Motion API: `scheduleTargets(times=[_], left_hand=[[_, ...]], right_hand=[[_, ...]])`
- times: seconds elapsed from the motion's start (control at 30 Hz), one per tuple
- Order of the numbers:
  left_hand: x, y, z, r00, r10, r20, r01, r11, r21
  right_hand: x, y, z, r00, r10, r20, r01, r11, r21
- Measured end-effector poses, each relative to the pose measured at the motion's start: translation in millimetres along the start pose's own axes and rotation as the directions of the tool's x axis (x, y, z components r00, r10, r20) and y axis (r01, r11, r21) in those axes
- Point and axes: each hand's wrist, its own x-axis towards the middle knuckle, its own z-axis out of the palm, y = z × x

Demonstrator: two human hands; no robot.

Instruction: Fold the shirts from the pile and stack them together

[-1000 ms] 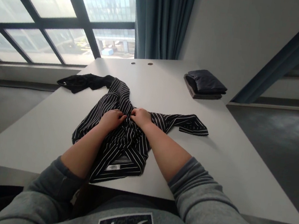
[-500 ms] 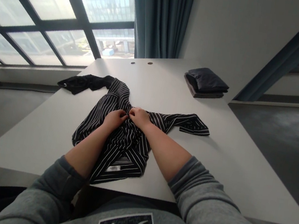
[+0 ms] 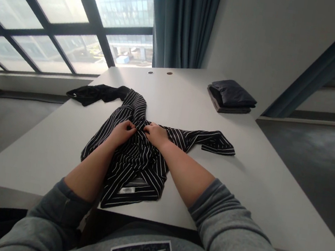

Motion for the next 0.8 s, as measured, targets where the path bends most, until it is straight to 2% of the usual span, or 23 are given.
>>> scheduleTargets(times=[0.17,0.23,0.3,0.43,0.5,0.63,0.8], left_hand=[[-2,3,-1,0.997,0.047,-0.055,-0.053,0.993,-0.107],[-2,3,-2,0.997,0.062,-0.040,-0.068,0.986,-0.153],[-2,4,-2,0.998,0.065,-0.019,-0.067,0.986,-0.155],[-2,7,-2,0.999,0.007,-0.051,-0.013,0.993,-0.114],[-3,9,-2,0.997,-0.033,-0.076,0.028,0.997,-0.067],[-4,9,-4,0.990,-0.070,-0.122,0.088,0.986,0.142],[-3,10,-14,0.982,-0.159,-0.098,0.184,0.917,0.354]], right_hand=[[-2,-8,-4,0.996,-0.081,-0.043,0.080,0.997,-0.012],[-2,-11,-3,0.993,-0.104,-0.050,0.103,0.994,-0.018],[0,-12,-3,0.997,-0.083,-0.006,0.082,0.996,-0.041],[5,-12,-3,0.999,-0.006,0.047,0.009,0.998,-0.059],[5,-12,-4,0.999,0.009,0.040,-0.006,0.998,-0.060],[4,-12,-7,0.999,0.047,0.013,-0.045,0.993,-0.105],[3,-12,-11,0.989,0.145,-0.003,-0.143,0.973,-0.181]])
